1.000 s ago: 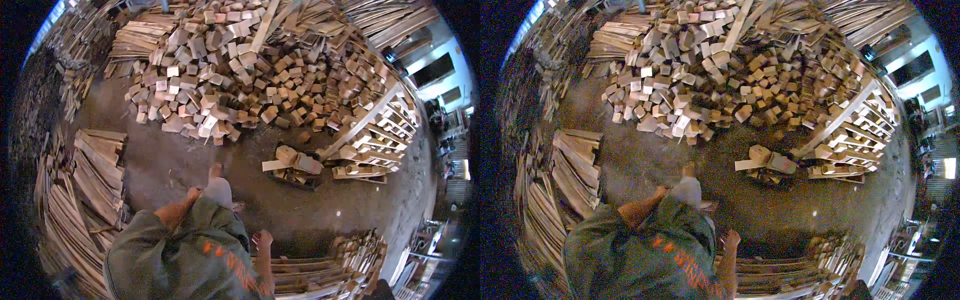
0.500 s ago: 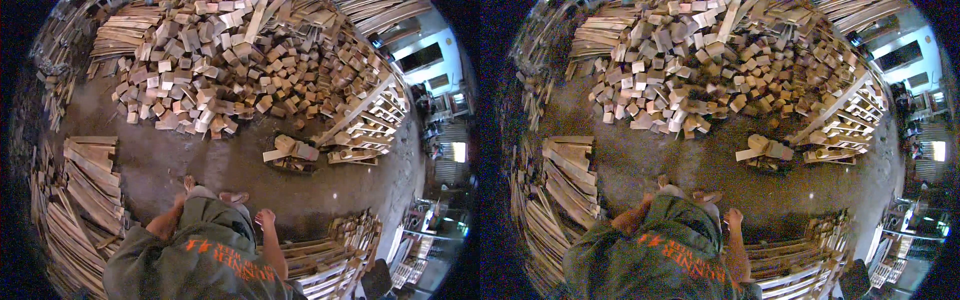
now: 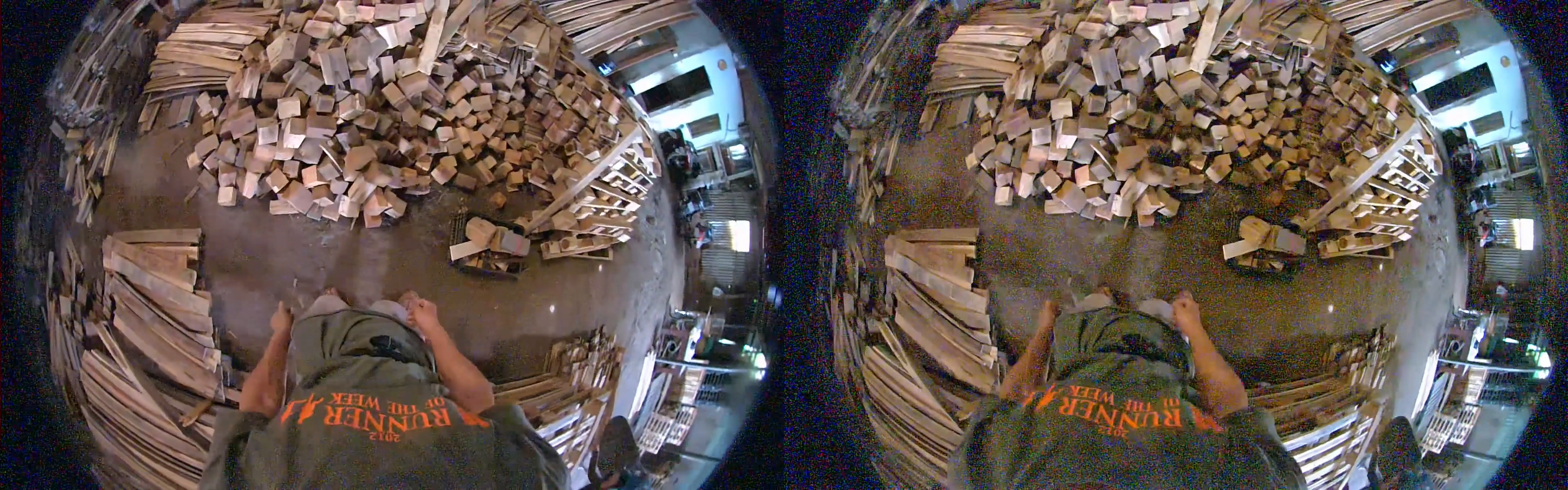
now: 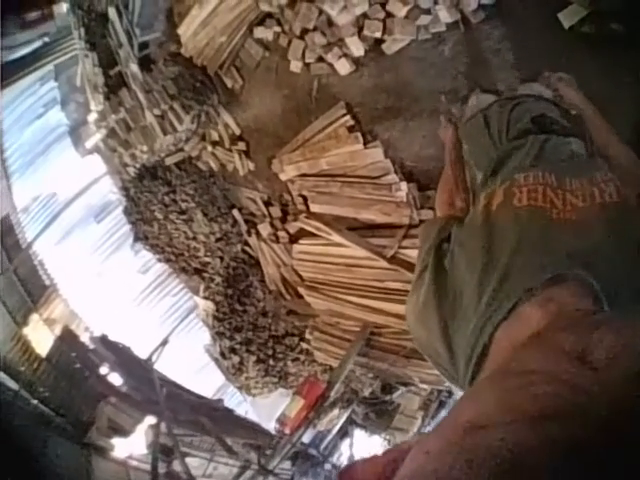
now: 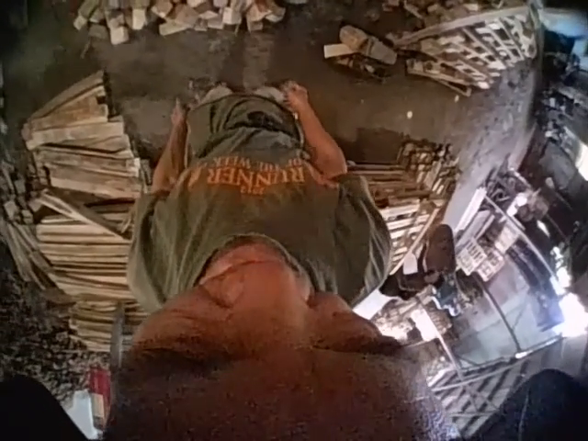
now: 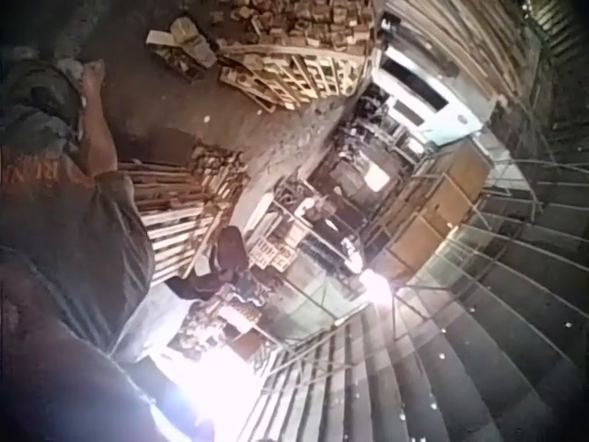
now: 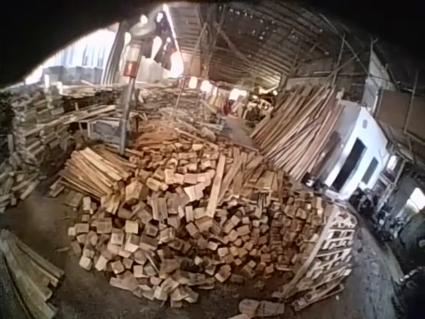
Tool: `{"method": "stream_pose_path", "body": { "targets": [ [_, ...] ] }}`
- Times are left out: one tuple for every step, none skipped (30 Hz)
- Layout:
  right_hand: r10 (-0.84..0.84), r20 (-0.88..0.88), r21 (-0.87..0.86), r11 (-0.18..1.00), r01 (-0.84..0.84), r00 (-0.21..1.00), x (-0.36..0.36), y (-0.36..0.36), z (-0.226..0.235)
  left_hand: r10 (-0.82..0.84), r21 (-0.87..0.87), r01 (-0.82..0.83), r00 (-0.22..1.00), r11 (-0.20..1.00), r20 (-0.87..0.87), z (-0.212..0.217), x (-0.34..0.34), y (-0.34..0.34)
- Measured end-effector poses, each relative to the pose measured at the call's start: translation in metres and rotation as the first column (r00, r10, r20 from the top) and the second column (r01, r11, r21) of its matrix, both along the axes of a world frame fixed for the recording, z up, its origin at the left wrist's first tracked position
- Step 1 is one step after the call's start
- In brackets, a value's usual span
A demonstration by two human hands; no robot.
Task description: Assembling and repairing wooden pallets using a hammer and nails.
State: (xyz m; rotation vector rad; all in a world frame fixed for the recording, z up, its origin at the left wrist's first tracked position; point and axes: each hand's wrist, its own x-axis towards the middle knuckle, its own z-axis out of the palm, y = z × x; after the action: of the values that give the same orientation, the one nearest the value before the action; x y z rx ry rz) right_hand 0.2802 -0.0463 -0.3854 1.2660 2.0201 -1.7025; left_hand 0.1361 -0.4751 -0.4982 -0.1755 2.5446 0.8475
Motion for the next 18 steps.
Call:
{"method": "stream_pose_path", "body": {
  "targets": [
    [-0.042,0.007,0.022,0.999,0.042,0.999,-0.003,0.004,-0.006,-0.096,-0.073,0.095,0.995,0.993,-0.009,0.022,-0.006,0.009],
    [0.027,-0.008,0.125,0.992,-0.025,1.000,-0.018,-0.003,-0.003,0.122,0.091,-0.136,0.982,0.987,0.144,0.023,-0.005,-0.007],
    [0.094,-0.020,0.228,0.970,-0.087,0.995,-0.034,-0.007,0.002,0.297,0.214,-0.374,0.899,0.902,0.320,0.013,0.003,-0.031],
    [0.097,-0.035,0.222,0.971,-0.087,0.995,-0.053,-0.016,0.015,0.200,0.123,-0.228,0.959,0.966,0.202,-0.005,0.018,-0.059],
    [0.071,-0.018,0.076,0.995,-0.070,0.997,-0.070,-0.026,0.032,0.076,0.011,-0.077,0.992,0.997,0.096,-0.014,0.028,-0.074],
    [0.030,0.011,-0.045,0.999,-0.029,0.999,-0.079,-0.029,0.042,0.376,0.108,-0.440,0.852,0.892,0.363,-0.019,0.029,-0.069],
    [-0.007,0.006,-0.029,1.000,0.007,1.000,-0.081,-0.027,0.042,0.545,0.083,-0.738,0.564,0.670,0.620,-0.017,0.027,-0.063],
    [0.007,0.014,-0.005,1.000,-0.007,1.000,-0.083,-0.024,0.036,0.277,-0.051,-0.275,0.908,0.960,0.313,-0.019,0.032,-0.067],
    [0.012,0.028,0.029,0.999,-0.012,1.000,-0.084,-0.018,0.025,-0.202,-0.324,0.209,0.978,0.923,0.058,-0.018,0.029,-0.062],
    [-0.031,0.011,0.036,0.999,0.031,0.999,-0.087,-0.017,0.014,-0.244,-0.321,0.244,0.969,0.915,0.040,-0.014,0.007,-0.055],
    [-0.010,-0.029,0.099,0.995,0.013,1.000,-0.083,-0.013,0.001,-0.318,-0.295,0.303,0.948,0.906,-0.004,-0.014,-0.002,-0.035],
    [0.045,-0.066,0.161,0.986,-0.034,0.997,-0.083,-0.017,-0.006,-0.360,-0.274,0.334,0.932,0.902,-0.049,-0.014,-0.009,-0.034],
    [-0.002,-0.063,0.163,0.987,0.013,0.998,-0.081,-0.021,-0.003,-0.414,-0.253,0.384,0.907,0.888,-0.079,-0.015,-0.018,-0.031],
    [0.012,-0.060,0.231,0.973,0.002,0.998,-0.080,-0.025,0.006,-0.474,-0.247,0.439,0.874,0.864,-0.107,-0.010,-0.030,-0.031],
    [0.020,-0.051,0.305,0.952,-0.003,0.999,-0.075,-0.025,0.012,-0.536,-0.233,0.499,0.833,0.835,-0.138,-0.004,-0.045,-0.027],
    [-0.038,-0.054,0.306,0.951,0.053,0.998,-0.064,-0.021,0.011,-0.589,-0.216,0.553,0.789,0.804,-0.172,0.000,-0.059,-0.021],
    [-0.034,0.003,0.360,0.932,0.030,0.999,-0.052,-0.018,0.010,-0.637,-0.201,0.605,0.743,0.770,-0.205,0.004,-0.072,-0.016],
    [-0.027,0.065,0.409,0.912,-0.002,0.998,-0.041,-0.014,0.007,-0.678,-0.186,0.652,0.696,0.735,-0.237,0.011,-0.085,-0.008]
  ]
}}
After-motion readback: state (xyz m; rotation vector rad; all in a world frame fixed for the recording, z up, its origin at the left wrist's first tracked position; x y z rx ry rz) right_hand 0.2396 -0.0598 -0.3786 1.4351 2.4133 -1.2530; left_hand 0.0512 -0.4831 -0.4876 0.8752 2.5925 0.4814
